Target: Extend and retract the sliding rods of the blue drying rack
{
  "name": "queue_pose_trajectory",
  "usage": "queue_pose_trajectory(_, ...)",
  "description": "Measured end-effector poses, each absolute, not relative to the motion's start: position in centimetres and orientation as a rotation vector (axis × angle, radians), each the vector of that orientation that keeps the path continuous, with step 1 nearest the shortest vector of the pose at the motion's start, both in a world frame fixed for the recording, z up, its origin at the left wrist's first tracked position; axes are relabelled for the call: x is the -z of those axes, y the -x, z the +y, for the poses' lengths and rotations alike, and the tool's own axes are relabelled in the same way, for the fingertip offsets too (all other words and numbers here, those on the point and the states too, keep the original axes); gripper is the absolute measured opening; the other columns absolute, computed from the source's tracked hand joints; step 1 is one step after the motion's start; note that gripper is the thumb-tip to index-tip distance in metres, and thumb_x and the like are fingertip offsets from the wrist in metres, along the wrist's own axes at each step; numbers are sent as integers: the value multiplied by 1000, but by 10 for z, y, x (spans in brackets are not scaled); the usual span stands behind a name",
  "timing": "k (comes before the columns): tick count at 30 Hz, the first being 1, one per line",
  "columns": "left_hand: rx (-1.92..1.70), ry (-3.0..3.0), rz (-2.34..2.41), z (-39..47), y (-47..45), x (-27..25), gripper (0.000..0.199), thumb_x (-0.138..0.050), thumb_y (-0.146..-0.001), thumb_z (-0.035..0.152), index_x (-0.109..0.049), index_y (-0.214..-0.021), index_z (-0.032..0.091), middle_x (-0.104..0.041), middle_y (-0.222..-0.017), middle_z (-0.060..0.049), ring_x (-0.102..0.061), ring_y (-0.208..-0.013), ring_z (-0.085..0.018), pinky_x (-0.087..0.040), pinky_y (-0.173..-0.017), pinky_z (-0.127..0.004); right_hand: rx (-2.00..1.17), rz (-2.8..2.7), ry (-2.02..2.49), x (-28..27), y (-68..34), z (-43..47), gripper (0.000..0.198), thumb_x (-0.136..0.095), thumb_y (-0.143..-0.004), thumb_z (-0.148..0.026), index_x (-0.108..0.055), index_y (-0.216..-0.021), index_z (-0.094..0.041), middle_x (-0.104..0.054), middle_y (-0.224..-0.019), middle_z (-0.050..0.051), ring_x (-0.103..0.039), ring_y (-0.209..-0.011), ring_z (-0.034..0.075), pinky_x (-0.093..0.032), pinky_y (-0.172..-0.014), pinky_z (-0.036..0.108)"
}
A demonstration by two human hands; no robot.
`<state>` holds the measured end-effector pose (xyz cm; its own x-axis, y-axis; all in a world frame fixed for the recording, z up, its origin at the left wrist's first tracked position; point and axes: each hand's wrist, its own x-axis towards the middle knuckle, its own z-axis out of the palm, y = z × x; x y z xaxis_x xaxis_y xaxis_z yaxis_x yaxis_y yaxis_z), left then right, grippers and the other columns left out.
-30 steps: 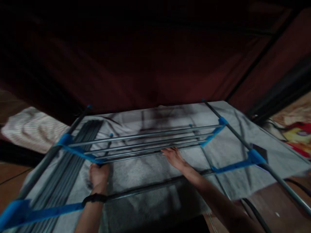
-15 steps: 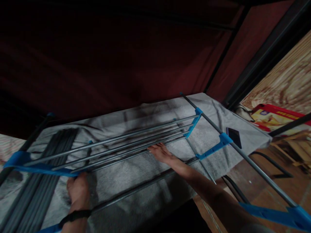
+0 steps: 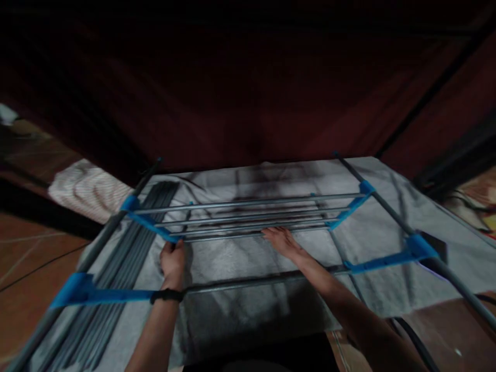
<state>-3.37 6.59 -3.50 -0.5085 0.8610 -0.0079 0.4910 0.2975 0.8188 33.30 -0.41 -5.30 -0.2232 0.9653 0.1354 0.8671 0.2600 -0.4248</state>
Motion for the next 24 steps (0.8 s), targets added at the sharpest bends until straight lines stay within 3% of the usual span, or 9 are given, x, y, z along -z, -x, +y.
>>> queue_pose_trajectory(8, -1135, -1288, 2097, 61, 42, 53, 26, -53, -80, 14, -68, -100, 16, -73, -95, -5, -66, -95, -20, -50, -91, -30, -287, -2245, 1629, 68, -341, -2, 35, -42, -101, -26, -70, -122, -26, -73, -121, 9, -71, -100, 23, -54, -93, 38)
queue_pose_trajectory(18, -1131, -1324, 2093, 61, 41, 58, 21, -54, -80, 13, -66, -96, 16, -71, -91, -5, -65, -88, -18, -49, -85, -28, -207, -2301, 1596, 69, -343, -2, 37, -40, -101, -27, -70, -123, -25, -75, -115, 8, -72, -95, 23, -57, -86, 37)
queue_pose_trajectory(24, -1126, -1317, 2110, 60, 40, 58, 22, -53, -81, 14, -66, -98, 16, -71, -94, -5, -65, -92, -18, -48, -89, -27, -302, -2305, 1595, 67, -342, 0, 38, -37, -101, -28, -70, -121, -24, -74, -115, 8, -71, -98, 23, -55, -90, 38)
